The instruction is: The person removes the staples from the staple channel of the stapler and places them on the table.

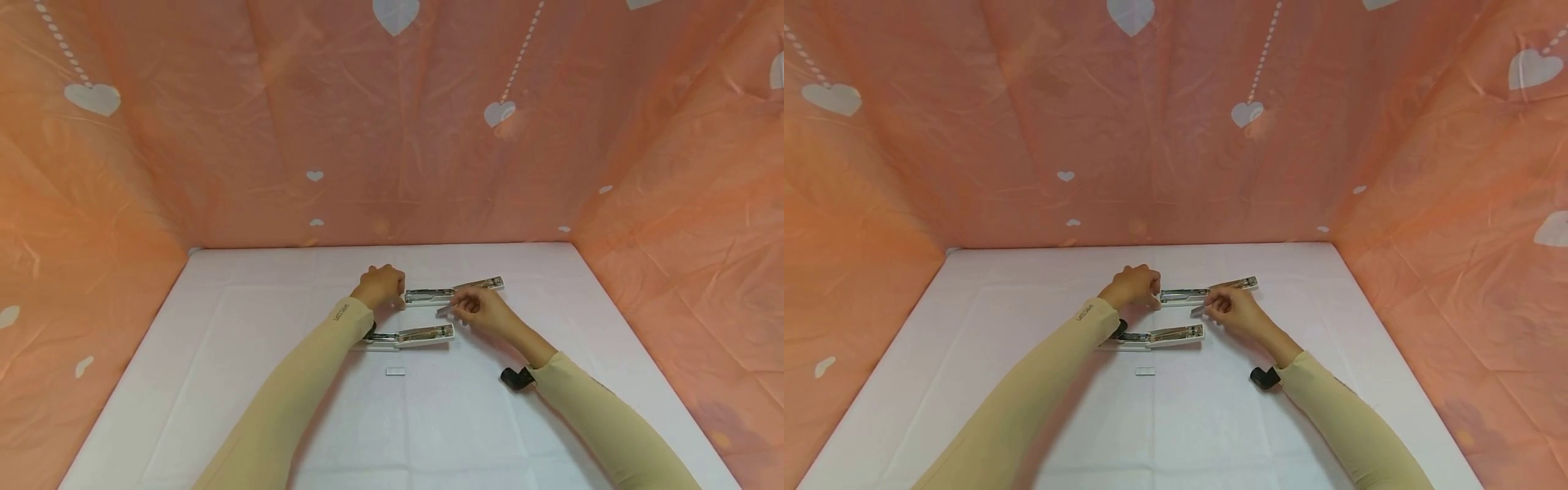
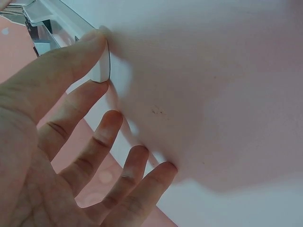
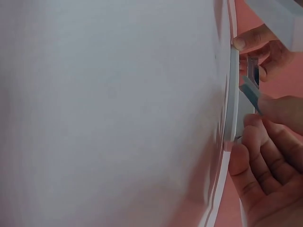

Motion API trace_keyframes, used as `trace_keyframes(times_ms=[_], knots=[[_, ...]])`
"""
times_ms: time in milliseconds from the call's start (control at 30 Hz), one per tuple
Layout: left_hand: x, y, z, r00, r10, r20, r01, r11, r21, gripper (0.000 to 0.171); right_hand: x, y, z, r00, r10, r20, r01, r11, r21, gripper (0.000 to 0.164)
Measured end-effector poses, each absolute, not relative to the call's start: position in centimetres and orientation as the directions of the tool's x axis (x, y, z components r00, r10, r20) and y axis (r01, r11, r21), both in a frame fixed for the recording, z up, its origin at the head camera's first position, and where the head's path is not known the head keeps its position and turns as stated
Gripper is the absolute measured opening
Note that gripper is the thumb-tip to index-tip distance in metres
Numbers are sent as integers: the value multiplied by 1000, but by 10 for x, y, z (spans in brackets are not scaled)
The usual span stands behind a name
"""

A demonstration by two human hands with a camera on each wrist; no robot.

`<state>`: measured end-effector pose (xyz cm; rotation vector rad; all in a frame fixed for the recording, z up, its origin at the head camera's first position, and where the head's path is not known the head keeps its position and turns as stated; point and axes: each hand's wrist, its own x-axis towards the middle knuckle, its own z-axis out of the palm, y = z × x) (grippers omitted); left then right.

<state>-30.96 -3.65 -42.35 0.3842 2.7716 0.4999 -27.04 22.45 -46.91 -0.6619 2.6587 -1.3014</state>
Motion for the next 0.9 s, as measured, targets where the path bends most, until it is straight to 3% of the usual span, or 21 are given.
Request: trace_keyframes(times_ms=[500, 900], knots=[[-310, -37, -425, -919, 312, -243, 211, 906, 366, 28, -273, 223, -471, -881, -465, 93, -383, 581, -718, 13], [-310, -38, -425, -913, 332, -237, 227, 897, 380, 27, -274, 227, -469, -832, -545, 104, -490, 635, -597, 14]])
